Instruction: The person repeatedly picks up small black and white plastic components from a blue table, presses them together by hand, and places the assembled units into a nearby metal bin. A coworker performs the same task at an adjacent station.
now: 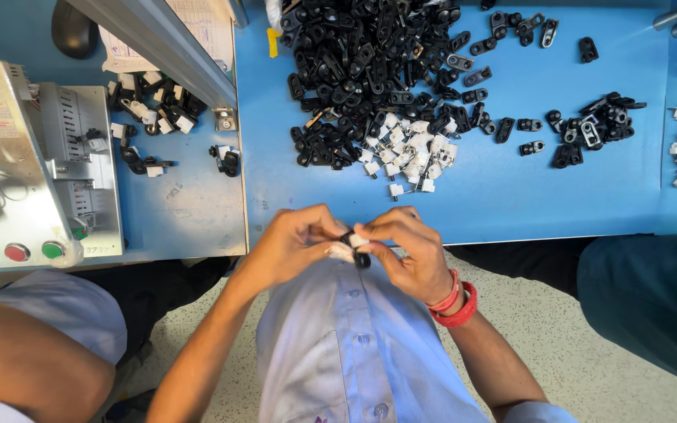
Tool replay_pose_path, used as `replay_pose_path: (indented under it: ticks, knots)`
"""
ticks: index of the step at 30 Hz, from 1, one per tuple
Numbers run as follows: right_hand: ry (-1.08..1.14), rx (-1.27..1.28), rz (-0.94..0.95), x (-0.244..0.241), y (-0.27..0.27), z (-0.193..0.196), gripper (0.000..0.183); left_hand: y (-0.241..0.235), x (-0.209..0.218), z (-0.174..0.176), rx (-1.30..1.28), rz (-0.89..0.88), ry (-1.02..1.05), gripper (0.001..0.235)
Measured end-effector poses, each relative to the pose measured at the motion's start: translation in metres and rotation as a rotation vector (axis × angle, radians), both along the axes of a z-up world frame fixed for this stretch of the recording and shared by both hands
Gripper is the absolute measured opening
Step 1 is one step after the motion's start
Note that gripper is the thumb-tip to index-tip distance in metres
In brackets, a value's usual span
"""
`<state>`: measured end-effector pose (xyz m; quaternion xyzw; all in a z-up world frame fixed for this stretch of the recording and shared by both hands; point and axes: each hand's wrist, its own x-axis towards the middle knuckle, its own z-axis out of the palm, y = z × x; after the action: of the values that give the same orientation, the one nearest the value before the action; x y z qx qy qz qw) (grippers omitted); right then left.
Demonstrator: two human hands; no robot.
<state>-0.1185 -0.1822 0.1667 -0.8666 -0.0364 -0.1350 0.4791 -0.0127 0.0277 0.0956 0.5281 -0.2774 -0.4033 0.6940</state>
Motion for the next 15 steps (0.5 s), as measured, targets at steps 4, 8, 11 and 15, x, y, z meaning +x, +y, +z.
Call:
replay_pose_path:
  ticks: [4, 8, 11, 15]
  knots:
    - [0.063, 0.183, -0.241, 0.001, 0.016, -0.010, 0.025, -0.012, 0.000, 0.024, 0.113, 0.199, -0.638, 0.022]
    - [0.006, 0.431, -0.194, -0.004, 0.009, -0.022, 0.031, -0.028, -0.007, 0.026, -0.093, 0.221, -0.190, 0.022]
    - [-0.079, 0.324, -0.109, -0.011, -0.009, -0.023, 0.036, -0.035, -0.016, 0.019, -0.242, 0.118, 0.326, 0.025]
    - [-0.165, 0.095, -0.010, -0.011, -0.027, -0.023, 0.035, -0.045, -0.029, 0.007, -0.101, 0.071, 0.509, 0.025]
